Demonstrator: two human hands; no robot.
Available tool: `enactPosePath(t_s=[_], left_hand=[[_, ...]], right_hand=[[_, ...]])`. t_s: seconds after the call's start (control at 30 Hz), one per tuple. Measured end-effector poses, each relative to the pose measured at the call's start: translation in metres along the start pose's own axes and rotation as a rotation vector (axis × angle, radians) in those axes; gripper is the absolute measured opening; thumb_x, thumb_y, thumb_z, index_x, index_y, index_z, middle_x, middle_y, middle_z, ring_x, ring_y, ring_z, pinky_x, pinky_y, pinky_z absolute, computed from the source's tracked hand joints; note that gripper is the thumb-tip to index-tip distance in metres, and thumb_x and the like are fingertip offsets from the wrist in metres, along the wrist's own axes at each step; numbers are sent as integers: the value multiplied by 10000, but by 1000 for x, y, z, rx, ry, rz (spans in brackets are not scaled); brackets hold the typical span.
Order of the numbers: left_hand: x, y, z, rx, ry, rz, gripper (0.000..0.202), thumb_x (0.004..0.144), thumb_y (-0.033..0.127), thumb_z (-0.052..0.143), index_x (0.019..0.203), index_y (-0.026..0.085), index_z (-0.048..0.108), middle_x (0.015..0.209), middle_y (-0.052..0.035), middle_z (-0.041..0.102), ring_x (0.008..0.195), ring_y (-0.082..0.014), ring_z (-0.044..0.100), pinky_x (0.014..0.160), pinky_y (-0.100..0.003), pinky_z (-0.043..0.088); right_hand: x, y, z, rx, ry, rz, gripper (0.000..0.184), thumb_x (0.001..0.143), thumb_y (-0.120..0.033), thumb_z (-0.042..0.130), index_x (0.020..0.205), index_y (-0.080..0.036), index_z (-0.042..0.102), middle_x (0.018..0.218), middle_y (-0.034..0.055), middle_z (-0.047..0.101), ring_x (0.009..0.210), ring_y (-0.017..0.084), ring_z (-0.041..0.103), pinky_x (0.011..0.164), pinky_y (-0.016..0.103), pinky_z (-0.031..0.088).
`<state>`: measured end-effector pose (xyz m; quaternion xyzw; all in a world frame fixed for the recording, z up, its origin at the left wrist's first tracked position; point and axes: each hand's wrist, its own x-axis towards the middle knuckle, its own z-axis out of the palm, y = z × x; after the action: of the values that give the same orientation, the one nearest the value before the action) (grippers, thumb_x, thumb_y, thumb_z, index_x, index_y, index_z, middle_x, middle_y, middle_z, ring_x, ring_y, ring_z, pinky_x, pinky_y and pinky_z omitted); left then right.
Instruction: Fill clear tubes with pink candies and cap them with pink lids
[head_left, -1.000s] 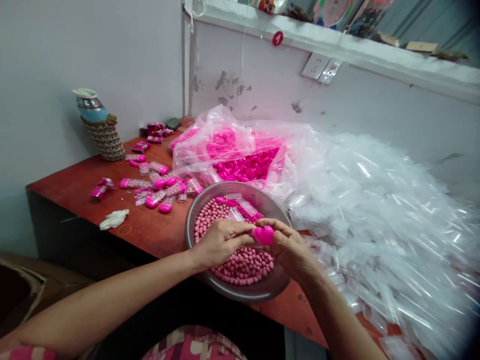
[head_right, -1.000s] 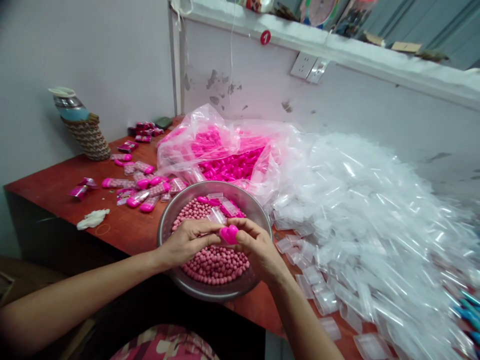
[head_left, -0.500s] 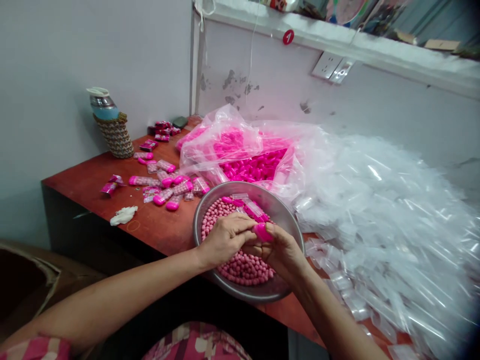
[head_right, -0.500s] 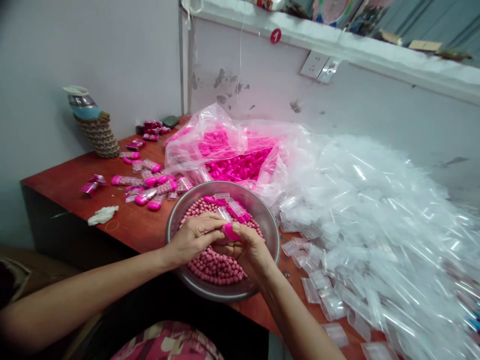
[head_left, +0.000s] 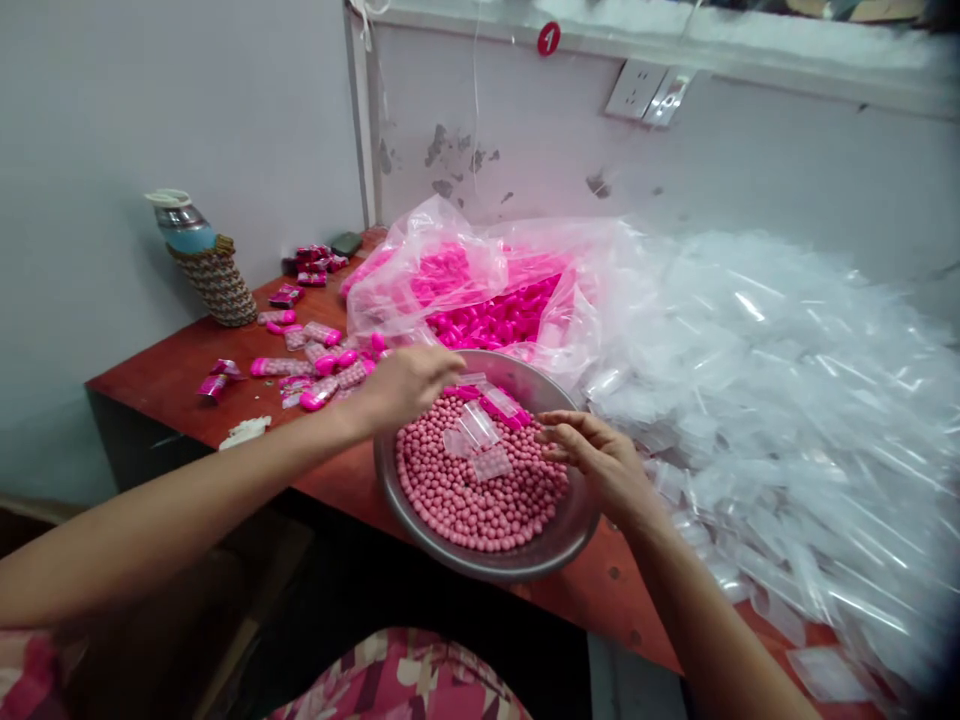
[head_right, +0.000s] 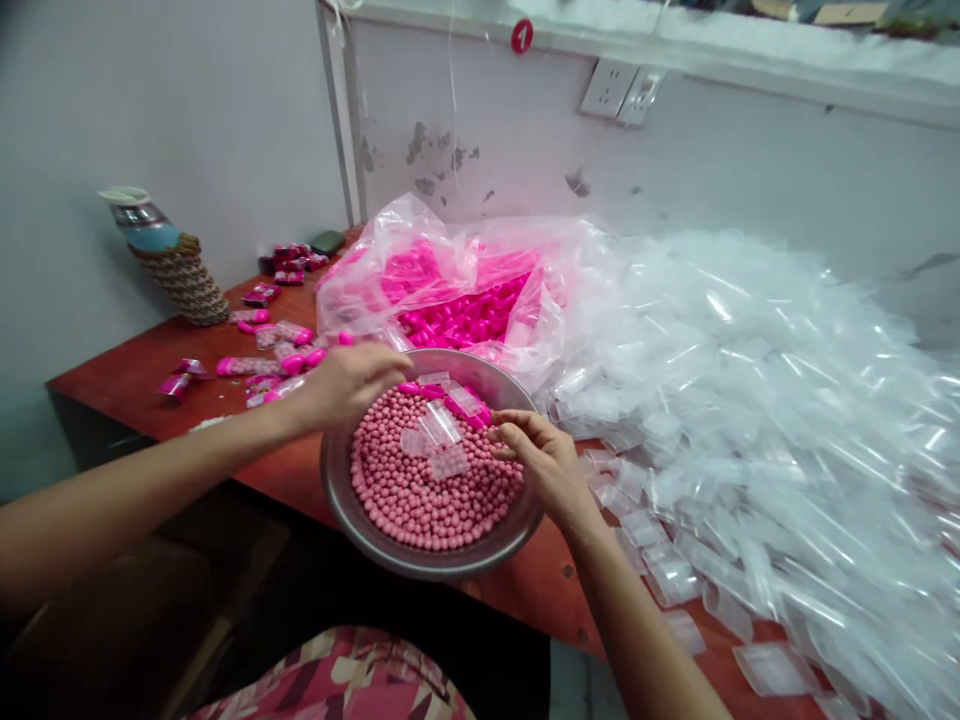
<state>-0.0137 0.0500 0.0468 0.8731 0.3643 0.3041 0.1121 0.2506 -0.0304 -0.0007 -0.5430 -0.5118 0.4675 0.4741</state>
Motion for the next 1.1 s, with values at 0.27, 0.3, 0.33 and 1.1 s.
enactPosePath(t_s=[0.27,0.3,0.33,1.1], left_hand=[[-12,42,97,171,-589,-6,237,748,336,568,800,110,615,777,-122,637,696,-238,603,610,-302,443],[-9,42,102,168,-601,-2,240,729,337,590,798,109,613,791,-123,635,691,-239,600,601,-302,442],[-6,42,106,166,-604,9,242,717,333,602,811,111,610,822,-124,633,700,-238,598,601,-301,441],[9,68,125,-182,-666,-101,166,718,249,604,830,131,569,781,-48,664,699,-181,612,585,-247,455]], right_hand=[[-2,-3,4,3,-9,-42,248,752,-368,604,896,-169,638,830,34,636,765,146,600,656,277,522],[-2,-2,2,16,-7,-54,238,755,-360,604,894,-170,638,828,32,636,762,143,599,653,271,518],[-3,-1,1,31,-7,-65,228,760,-353,601,894,-171,637,828,30,636,757,139,598,650,265,514],[6,1,-10,-90,69,-175,182,802,-326,531,858,-178,620,736,17,642,662,146,602,630,272,482]])
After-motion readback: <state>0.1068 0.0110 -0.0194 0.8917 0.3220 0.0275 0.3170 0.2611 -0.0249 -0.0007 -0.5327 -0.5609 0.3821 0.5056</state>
